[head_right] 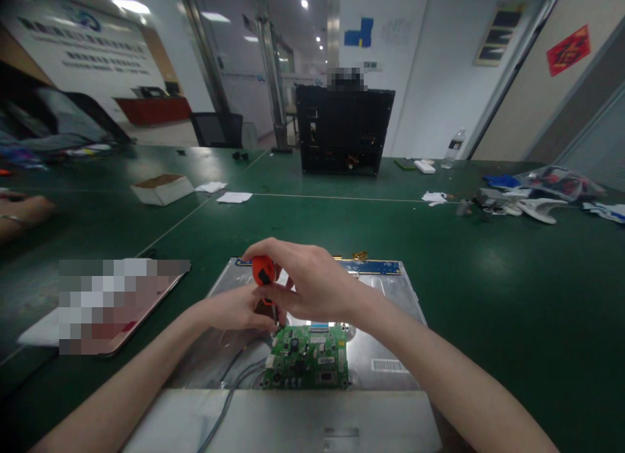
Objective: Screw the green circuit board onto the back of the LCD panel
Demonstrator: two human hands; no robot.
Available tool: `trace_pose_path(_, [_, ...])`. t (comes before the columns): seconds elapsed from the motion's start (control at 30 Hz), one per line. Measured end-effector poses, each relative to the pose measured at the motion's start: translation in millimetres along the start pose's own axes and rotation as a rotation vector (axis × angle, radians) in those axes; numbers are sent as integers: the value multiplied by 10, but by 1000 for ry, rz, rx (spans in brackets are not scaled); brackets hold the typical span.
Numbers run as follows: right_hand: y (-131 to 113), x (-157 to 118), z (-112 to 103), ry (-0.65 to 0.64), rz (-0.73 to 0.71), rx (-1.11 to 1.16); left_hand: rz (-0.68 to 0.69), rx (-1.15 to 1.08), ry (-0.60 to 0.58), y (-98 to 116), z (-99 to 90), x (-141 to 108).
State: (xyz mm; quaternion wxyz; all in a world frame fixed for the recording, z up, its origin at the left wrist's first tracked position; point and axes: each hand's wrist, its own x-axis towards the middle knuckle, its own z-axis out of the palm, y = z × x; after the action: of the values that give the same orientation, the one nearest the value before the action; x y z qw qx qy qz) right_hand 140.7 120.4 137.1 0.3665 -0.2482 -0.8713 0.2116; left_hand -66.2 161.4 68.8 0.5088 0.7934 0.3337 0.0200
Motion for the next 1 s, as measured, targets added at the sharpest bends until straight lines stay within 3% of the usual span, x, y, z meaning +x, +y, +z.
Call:
trace_pose_path(0.73, [23,-11,59,-88,46,-97,-20,86,16,-38,-17,22])
trace_pose_path(1.0, [-68,-12,71,-141,-38,-377,-10,173,5,-63,-29,28])
